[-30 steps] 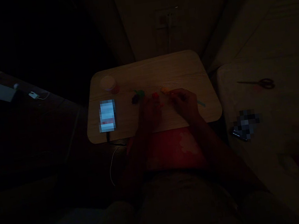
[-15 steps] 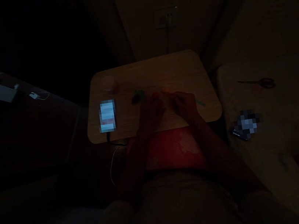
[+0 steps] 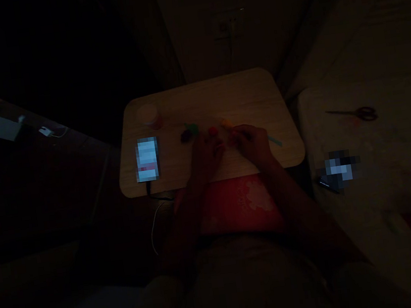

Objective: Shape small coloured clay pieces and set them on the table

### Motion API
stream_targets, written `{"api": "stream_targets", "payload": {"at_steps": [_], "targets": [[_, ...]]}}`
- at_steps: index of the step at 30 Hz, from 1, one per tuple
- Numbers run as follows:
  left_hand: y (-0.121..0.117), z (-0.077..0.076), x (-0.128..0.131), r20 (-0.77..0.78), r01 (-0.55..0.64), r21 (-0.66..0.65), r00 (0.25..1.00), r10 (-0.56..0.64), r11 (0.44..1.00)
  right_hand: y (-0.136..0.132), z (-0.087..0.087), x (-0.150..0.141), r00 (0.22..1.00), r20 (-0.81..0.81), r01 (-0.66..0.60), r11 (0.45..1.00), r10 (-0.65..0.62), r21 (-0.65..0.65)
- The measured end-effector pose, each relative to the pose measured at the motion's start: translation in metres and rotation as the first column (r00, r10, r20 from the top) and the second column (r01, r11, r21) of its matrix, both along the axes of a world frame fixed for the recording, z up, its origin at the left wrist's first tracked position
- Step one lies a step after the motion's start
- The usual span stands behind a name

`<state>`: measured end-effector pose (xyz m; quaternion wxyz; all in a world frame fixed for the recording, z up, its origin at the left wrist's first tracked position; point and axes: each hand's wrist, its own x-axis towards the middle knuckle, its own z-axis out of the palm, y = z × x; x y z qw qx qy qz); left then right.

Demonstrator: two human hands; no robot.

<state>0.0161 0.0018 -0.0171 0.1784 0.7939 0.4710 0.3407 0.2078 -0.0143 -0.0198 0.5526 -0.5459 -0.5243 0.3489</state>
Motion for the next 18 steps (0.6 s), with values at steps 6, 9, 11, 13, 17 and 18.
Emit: {"api": "stream_targets", "payload": {"at_steps": [6, 9, 11, 13, 17, 18], "targets": [[-0.0005, 0.0022, -0.0016, -0.014, 0.008, -0.004, 1.0, -0.008, 1.0, -0.0001, 0.0028, -0.0001, 1.0, 0.017, 0.019, 0.999, -0.019, -0.034], [-0.0007, 0.0026, -0.0019, -0.018, 0.012, 0.001, 1.0, -0.012, 1.0, -0.0002, 0.0038, -0.0005, 0.999, 0.037, 0.04, 0.998, -0.039, -0.039], [-0.0007, 0.0026, -0.0021, -0.022, 0.012, 0.011, 1.0, -0.012, 1.0, -0.0007, 0.0057, -0.0009, 0.998, 0.034, 0.056, 0.998, -0.055, -0.038], [-0.0007, 0.0026, -0.0025, -0.03, 0.01, 0.018, 1.0, -0.01, 1.0, -0.0014, 0.0081, -0.0013, 0.997, 0.04, 0.068, 0.997, -0.067, -0.031], [-0.0005, 0.0021, -0.0028, -0.036, 0.019, 0.003, 0.999, -0.019, 1.0, -0.0024, 0.0109, -0.0013, 0.996, 0.057, 0.075, 0.997, -0.074, -0.019], [-0.0004, 0.0019, -0.0026, -0.037, 0.019, 0.005, 0.999, -0.019, 1.0, -0.0024, 0.0108, -0.0011, 0.996, 0.061, 0.07, 0.997, -0.069, -0.016]]}}
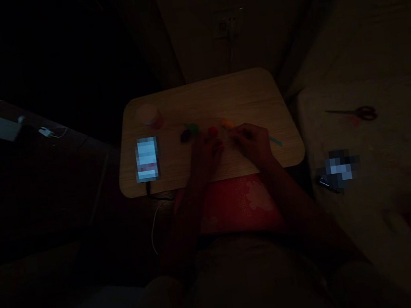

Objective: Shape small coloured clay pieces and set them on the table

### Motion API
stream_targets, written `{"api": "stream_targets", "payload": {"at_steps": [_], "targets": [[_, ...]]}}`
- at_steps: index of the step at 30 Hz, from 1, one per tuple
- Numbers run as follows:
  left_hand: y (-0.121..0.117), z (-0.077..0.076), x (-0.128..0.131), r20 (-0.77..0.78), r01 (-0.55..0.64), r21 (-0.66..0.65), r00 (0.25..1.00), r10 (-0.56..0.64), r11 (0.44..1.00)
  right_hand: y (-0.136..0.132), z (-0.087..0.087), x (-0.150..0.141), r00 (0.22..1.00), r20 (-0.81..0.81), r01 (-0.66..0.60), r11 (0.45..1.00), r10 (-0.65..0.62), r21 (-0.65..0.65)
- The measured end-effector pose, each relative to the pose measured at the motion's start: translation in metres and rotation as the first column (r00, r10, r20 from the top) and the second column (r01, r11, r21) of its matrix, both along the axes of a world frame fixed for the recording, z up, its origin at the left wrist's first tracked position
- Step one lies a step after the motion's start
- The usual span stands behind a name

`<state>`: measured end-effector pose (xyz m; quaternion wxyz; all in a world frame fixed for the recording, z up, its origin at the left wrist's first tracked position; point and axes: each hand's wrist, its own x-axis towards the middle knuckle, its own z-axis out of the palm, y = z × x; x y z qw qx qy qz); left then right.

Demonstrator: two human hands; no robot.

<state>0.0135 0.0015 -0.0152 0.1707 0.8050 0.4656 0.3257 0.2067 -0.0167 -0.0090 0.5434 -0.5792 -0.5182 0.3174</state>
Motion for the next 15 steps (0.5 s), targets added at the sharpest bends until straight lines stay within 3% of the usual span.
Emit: {"api": "stream_targets", "payload": {"at_steps": [6, 10, 15], "targets": [[-0.0009, 0.0014, 0.0012, 0.005, 0.014, 0.014, 1.0, -0.015, 1.0, 0.0007, -0.0006, 0.0024, 0.999, 0.033, -0.033, 0.999, 0.032, 0.025], [-0.0027, 0.0041, 0.0008, 0.065, 0.012, 0.021, 0.998, -0.013, 1.0, 0.0012, -0.0004, 0.0041, 0.99, 0.075, -0.127, 0.986, 0.12, 0.105], [-0.002, 0.0014, 0.0006, 0.084, 0.01, 0.047, 0.996, -0.014, 0.999, 0.0008, -0.0053, 0.0035, 0.988, -0.029, -0.154, 0.988, 0.154, 0.013]]}}
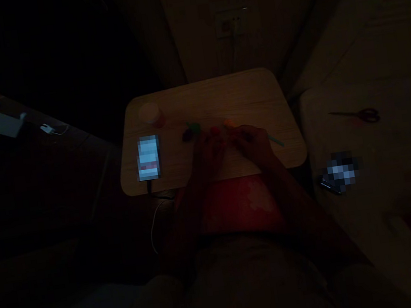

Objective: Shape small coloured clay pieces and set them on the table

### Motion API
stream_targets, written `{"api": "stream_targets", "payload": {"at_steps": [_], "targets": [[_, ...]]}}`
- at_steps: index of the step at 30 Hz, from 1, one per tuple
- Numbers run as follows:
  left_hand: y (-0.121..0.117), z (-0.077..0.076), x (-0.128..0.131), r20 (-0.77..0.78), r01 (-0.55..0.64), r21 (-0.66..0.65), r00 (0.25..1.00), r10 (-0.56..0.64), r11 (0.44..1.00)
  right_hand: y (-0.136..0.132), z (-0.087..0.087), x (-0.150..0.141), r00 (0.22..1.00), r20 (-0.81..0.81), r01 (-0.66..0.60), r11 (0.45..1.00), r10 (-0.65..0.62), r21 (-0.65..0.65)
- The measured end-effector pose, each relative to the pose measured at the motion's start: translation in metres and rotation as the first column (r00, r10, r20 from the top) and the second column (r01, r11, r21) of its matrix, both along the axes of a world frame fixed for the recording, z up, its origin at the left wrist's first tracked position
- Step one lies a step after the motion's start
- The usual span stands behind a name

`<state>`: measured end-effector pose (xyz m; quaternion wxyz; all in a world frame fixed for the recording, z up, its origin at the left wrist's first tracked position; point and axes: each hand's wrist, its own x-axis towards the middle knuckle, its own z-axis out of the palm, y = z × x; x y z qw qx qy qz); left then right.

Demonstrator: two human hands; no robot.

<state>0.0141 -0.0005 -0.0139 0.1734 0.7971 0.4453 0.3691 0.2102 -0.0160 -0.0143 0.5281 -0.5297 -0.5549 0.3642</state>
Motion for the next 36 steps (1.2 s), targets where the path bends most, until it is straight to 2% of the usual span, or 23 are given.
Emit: {"api": "stream_targets", "payload": {"at_steps": [3, 8, 11, 15, 19, 22, 36], "targets": [[0.0, -0.002, 0.001, 0.014, -0.008, 0.004, 1.0, 0.008, 1.0, -0.001, 0.0, 0.0, 1.0, 0.025, 0.0, 1.0, 0.0, -0.011], [0.0, -0.001, 0.0, 0.011, -0.005, 0.031, 1.0, 0.005, 1.0, 0.0, 0.002, 0.002, 0.996, 0.085, -0.002, 0.998, -0.003, 0.068], [0.0, -0.001, -0.001, -0.017, -0.005, 0.057, 1.0, 0.006, 0.998, 0.001, -0.001, 0.001, 0.998, 0.057, -0.041, 0.995, 0.036, 0.089], [0.0, -0.001, -0.001, 0.006, -0.01, 0.085, 1.0, 0.009, 0.996, 0.001, -0.005, 0.001, 0.997, -0.023, -0.067, 0.996, 0.068, 0.061], [0.0, -0.001, 0.0, 0.027, 0.005, 0.09, 1.0, -0.007, 0.996, 0.0, -0.002, 0.001, 0.998, 0.056, -0.029, 0.999, 0.027, 0.044], [0.0, -0.001, 0.0, 0.026, 0.001, 0.096, 1.0, -0.004, 0.995, 0.0, 0.002, 0.001, 0.999, 0.047, -0.008, 0.998, 0.005, 0.063], [0.0, -0.001, -0.001, -0.017, -0.012, 0.061, 1.0, 0.013, 0.998, -0.001, 0.005, 0.002, 0.997, 0.071, -0.05, 0.995, 0.044, 0.086]]}}
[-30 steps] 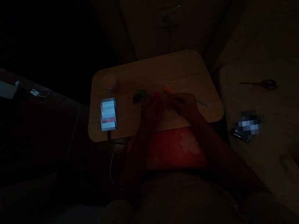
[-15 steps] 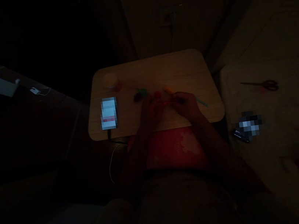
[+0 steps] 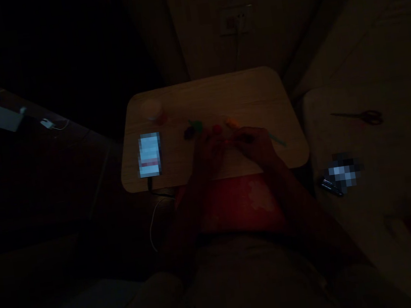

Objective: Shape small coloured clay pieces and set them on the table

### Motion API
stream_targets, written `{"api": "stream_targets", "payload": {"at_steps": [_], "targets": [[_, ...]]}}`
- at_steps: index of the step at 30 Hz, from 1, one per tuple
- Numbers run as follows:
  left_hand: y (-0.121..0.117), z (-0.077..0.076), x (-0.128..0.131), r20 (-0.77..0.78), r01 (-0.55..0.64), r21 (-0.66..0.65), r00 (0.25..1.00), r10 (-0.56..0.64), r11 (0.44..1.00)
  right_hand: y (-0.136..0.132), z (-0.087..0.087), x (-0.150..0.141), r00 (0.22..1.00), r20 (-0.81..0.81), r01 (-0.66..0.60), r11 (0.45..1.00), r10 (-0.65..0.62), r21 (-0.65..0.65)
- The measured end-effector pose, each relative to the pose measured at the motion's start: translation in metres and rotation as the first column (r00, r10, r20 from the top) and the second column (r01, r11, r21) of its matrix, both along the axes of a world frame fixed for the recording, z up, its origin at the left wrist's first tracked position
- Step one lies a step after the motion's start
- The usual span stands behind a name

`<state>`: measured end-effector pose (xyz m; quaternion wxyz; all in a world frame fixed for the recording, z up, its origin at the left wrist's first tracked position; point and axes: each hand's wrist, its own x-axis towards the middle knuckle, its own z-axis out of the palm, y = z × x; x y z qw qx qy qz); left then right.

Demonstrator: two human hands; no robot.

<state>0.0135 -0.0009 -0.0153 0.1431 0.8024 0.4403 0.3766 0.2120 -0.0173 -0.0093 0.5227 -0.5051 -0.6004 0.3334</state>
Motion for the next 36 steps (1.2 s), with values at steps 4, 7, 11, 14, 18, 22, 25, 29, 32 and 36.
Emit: {"api": "stream_targets", "payload": {"at_steps": [4, 7, 11, 14, 18, 22, 25, 29, 32, 36], "targets": [[0.0, 0.001, 0.0, -0.009, 0.009, -0.007, 1.0, -0.009, 1.0, 0.0, 0.0, 0.001, 0.999, 0.039, -0.022, 1.0, 0.021, 0.005], [0.001, 0.001, 0.0, -0.012, 0.029, -0.017, 1.0, -0.029, 0.999, -0.001, 0.0, 0.001, 0.997, 0.07, -0.035, 0.999, 0.033, 0.028], [0.003, -0.001, 0.001, 0.001, 0.033, -0.026, 0.999, -0.033, 0.999, -0.001, 0.001, -0.001, 0.987, 0.157, -0.027, 0.999, 0.02, 0.042], [0.003, -0.001, 0.003, -0.022, 0.013, -0.032, 1.0, -0.013, 0.999, 0.001, 0.0, -0.002, 0.971, 0.24, -0.01, 0.998, -0.004, 0.057], [0.001, 0.0, 0.002, 0.027, 0.008, -0.008, 1.0, -0.007, 1.0, 0.003, -0.004, -0.001, 0.939, 0.342, 0.001, 0.997, -0.028, 0.077], [0.004, -0.005, -0.001, 0.137, 0.024, -0.022, 0.99, -0.021, 0.999, 0.006, -0.009, -0.001, 0.894, 0.444, -0.022, 0.984, -0.059, 0.176], [0.006, -0.01, 0.0, 0.183, 0.033, -0.051, 0.983, -0.023, 0.998, 0.007, -0.01, -0.001, 0.888, 0.454, -0.037, 0.974, -0.07, 0.222], [0.002, -0.008, 0.004, 0.26, 0.055, -0.164, 0.965, -0.011, 0.985, 0.003, -0.006, -0.003, 0.912, 0.406, -0.063, 0.962, -0.051, 0.264], [-0.005, -0.001, 0.005, 0.316, 0.137, -0.256, 0.947, -0.051, 0.957, -0.003, -0.001, -0.006, 0.915, 0.402, -0.106, 0.95, -0.022, 0.293], [-0.011, 0.007, 0.001, 0.244, 0.197, -0.223, 0.96, -0.141, 0.955, -0.008, 0.002, -0.006, 0.899, 0.437, -0.147, 0.936, -0.009, 0.321]]}}
